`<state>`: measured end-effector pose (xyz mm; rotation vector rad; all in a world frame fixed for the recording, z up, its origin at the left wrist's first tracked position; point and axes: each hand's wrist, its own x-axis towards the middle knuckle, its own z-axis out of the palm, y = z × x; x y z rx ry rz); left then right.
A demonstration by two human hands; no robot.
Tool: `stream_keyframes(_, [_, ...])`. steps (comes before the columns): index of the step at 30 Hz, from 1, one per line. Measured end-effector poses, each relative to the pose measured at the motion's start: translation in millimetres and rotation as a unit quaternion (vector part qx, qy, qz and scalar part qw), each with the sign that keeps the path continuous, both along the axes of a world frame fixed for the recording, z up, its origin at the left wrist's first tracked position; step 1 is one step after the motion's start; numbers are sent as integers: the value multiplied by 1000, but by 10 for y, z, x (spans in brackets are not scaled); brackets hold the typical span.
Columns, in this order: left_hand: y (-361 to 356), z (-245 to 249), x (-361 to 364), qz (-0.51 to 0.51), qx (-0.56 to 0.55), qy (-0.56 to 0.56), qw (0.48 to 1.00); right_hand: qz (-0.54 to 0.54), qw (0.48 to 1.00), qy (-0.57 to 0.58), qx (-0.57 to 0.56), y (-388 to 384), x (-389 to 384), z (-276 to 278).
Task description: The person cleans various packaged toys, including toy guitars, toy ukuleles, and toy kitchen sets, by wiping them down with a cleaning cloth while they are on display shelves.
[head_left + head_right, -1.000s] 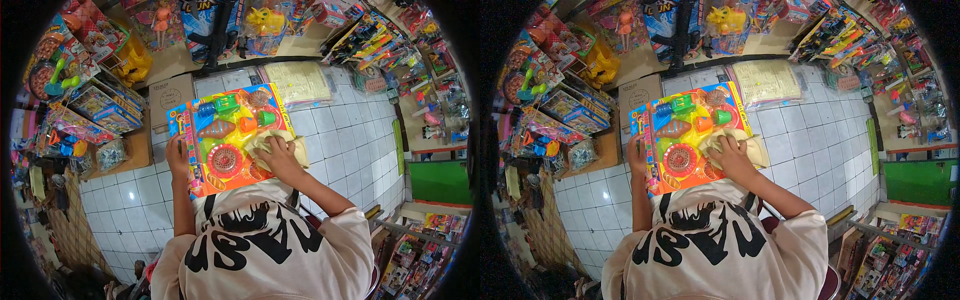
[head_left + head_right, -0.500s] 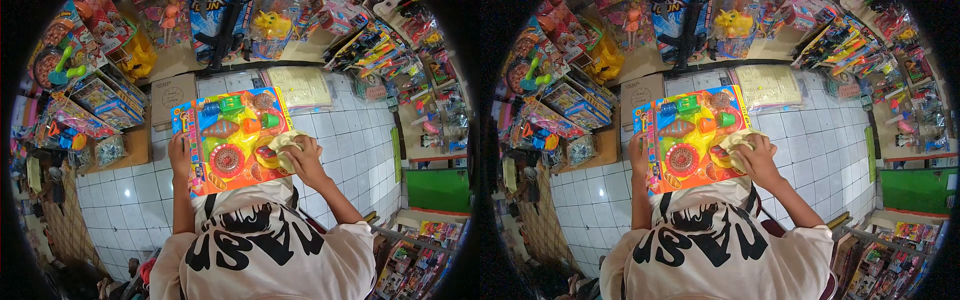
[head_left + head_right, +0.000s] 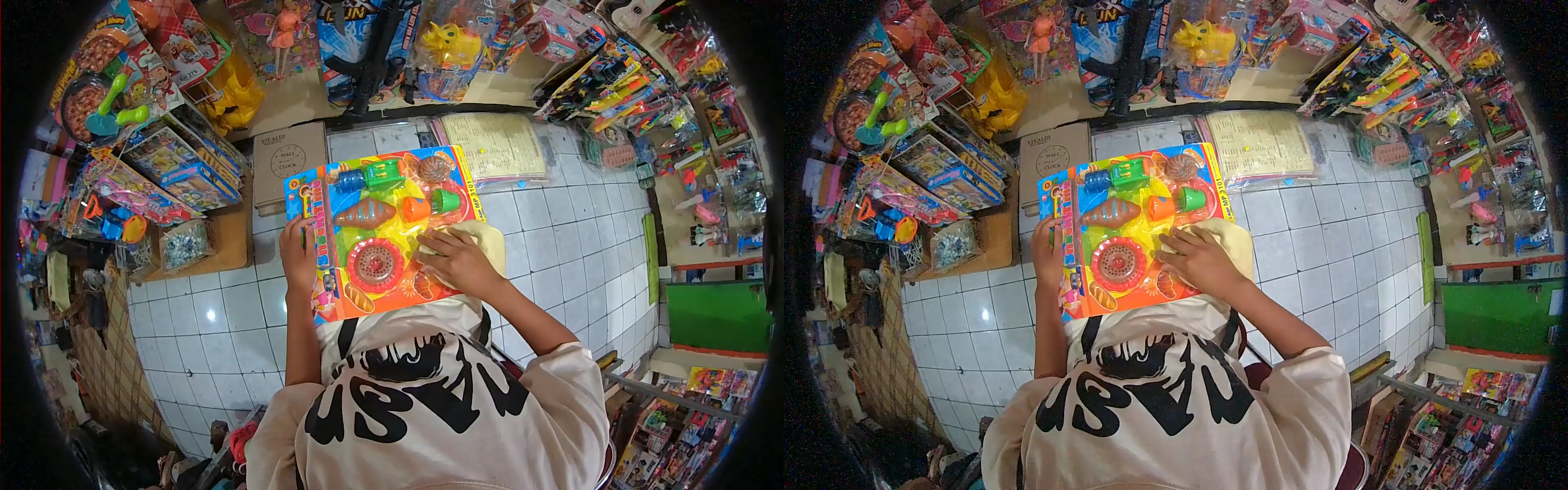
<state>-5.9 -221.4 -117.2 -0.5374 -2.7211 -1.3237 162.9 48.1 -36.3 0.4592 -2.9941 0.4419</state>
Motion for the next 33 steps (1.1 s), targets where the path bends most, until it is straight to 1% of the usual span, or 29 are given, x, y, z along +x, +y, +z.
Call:
stream_keyframes(3, [6,30,18,1,-5,3,1000,27,999,-14,14,91,21,58])
stream_keyframes(6, [-1,1,14,2,-8,6,1000,-36,999,4,-23,131,29,209])
stream_keyframes(9, [-4,-15,11,-2,-2,6,1000,-83,989,47,-116,96,-62,388])
stream_keyframes(10, [-1,-12,8,-3,2,7,1000,-63,990,54,-112,69,-82,334])
stream_keyframes(13, [-1,-5,6,-6,-9,16,1000,23,1000,16,2,17,-48,150])
stream_keyframes(14, [-2,3,8,-3,-6,15,1000,17,999,15,42,-33,-19,107])
stream_keyframes(17, [3,32,49,4,0,9,1000,19,995,6,98,-99,-17,183])
stream_keyframes(20, [8,26,31,2,-5,2,1000,44,993,-18,112,-87,-46,276])
stream_keyframes(23, [2,30,23,2,-14,-5,1000,58,988,-82,120,-36,-8,358])
stream_keyframes(26, [2,-7,29,3,-2,-3,1000,46,992,-92,76,18,42,406])
stream_keyframes(29, [-9,-28,1,-2,7,0,1000,4,997,-53,-64,12,32,430])
stream_keyframes(32, [-10,-28,9,0,12,-2,1000,-52,993,-35,-101,-40,-28,365])
stream_keyframes(33, [-8,-30,13,2,13,1,1000,-40,995,-34,-82,-65,-51,353])
